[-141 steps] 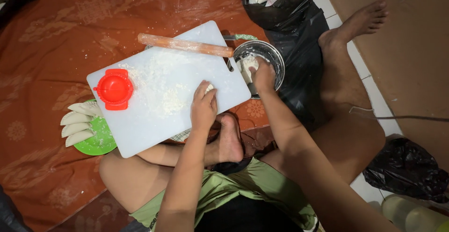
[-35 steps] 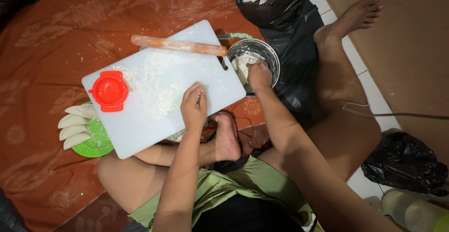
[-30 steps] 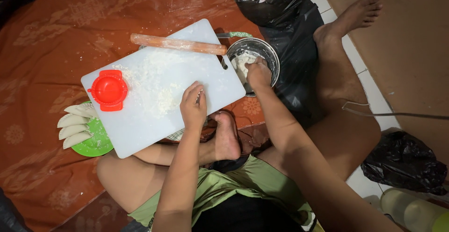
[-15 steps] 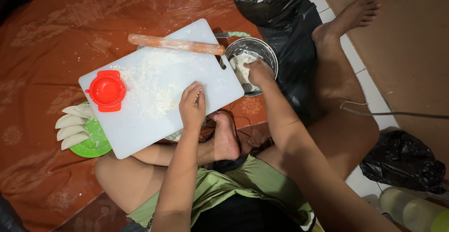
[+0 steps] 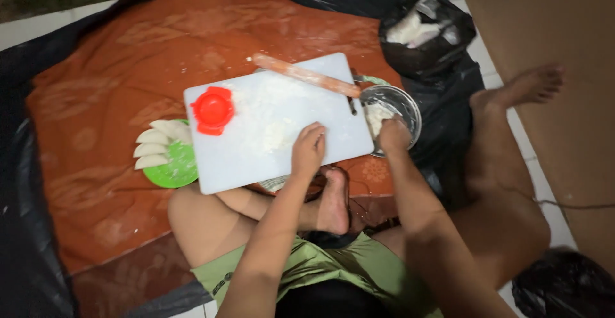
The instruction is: Rolling out dough and using a plastic mold to shape dumplings.
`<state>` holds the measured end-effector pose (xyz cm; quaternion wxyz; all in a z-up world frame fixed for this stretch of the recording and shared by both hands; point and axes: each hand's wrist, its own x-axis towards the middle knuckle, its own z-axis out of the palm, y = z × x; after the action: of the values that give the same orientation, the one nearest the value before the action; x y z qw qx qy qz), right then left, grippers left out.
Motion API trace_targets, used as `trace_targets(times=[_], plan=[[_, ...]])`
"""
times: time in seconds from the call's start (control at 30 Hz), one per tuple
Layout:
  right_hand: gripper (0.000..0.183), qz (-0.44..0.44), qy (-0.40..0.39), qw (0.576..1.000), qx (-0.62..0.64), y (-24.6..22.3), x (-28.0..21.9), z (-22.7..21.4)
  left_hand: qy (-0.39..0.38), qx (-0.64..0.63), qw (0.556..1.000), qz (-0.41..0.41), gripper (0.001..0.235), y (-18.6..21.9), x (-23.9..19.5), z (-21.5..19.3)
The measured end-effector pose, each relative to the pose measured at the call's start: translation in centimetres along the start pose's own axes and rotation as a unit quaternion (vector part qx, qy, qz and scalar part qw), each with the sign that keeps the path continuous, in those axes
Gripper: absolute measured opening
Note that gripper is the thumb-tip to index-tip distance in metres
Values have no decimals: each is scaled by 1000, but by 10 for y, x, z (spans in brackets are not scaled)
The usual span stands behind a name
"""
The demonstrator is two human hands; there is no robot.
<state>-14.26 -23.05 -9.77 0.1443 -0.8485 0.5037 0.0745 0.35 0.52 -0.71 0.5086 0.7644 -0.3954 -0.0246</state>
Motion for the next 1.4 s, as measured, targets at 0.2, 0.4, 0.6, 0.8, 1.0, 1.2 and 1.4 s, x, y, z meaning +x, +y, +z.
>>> trace_targets(times=[0.2, 0.4, 0.6, 0.8, 1.0, 1.2, 1.4], plan=[[34, -5, -24, 999, 27, 29, 13, 9, -22, 6, 999, -28, 17, 1, -3, -4], [70, -80, -149, 985, 31, 19, -3, -30, -10, 9, 1000, -17, 19, 3, 1, -5], [36, -2, -123, 964, 235, 30, 1, -36, 68, -163, 960, -218, 29, -38, 16, 4], [45, 103, -125, 690, 706, 34, 15, -38, 262, -748, 551, -262, 15, 16, 114, -145], [55, -48, -116, 679, 724, -16, -26, -134, 266, -724, 550, -319, 10, -60, 108, -101], [57, -197, 59, 850, 485, -99, -42, -103, 151, -635, 600, -462, 22, -22, 56, -31], [30, -338, 143, 897, 246, -187, -128, -79, 107, -599, 664, -435, 33, -35, 52, -29]])
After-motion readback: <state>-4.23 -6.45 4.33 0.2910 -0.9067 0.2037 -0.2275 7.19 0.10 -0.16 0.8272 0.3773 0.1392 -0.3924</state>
